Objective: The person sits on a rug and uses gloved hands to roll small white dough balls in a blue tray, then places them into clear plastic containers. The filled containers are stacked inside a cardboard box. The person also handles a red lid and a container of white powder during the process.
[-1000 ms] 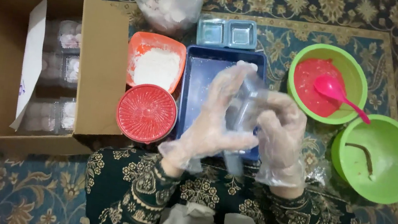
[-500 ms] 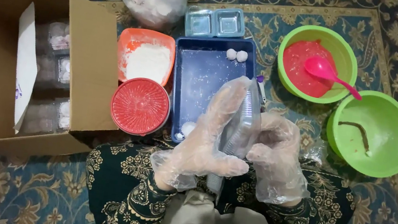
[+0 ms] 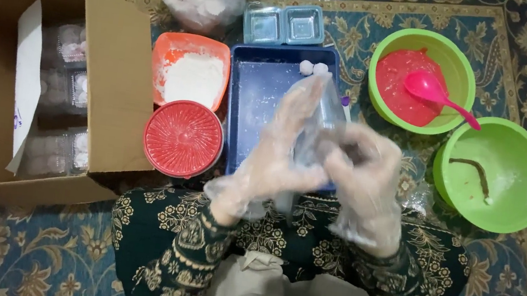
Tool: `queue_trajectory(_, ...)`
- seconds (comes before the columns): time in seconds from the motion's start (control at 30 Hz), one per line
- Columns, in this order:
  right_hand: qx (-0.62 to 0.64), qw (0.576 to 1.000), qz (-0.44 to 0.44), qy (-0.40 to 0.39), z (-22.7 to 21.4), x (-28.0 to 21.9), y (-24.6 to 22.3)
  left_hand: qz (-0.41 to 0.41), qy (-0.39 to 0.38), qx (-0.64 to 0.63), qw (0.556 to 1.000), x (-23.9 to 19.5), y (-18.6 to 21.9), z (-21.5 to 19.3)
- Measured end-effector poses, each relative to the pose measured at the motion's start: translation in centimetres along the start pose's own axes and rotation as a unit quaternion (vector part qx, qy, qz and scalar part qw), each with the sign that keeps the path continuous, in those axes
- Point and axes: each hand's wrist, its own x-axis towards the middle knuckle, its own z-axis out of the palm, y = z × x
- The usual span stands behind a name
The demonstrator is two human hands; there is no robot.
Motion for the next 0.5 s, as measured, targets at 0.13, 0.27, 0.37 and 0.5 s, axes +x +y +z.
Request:
queue_trajectory(0.13, 0.135, 0.989, -0.046, 0.033, 2.4, 3.6, 5.3, -0.013, 0.105, 0.068, 0.992, 2.8, -3.3, 0.5)
queue_trajectory(0.27, 0.087, 0.993, -0.057, 0.059, 4.9, 7.0, 7.9, -0.056, 0.149, 0.155, 0.975, 5.8, -10.2, -0.1)
queue_trajectory(0.37, 0.057, 0.990, -0.059, 0.113, 5.6, 8.7, 9.8, -0.092, 0.194, 0.186, 0.959, 7.8, -16.6, -1.5)
queue_trajectory(0.5, 0.063, 0.964, -0.059, 0.250, 5.2, 9.1, 11.7, -0.264, 0.195, 0.400, 0.855, 10.6, -24.7, -3.9)
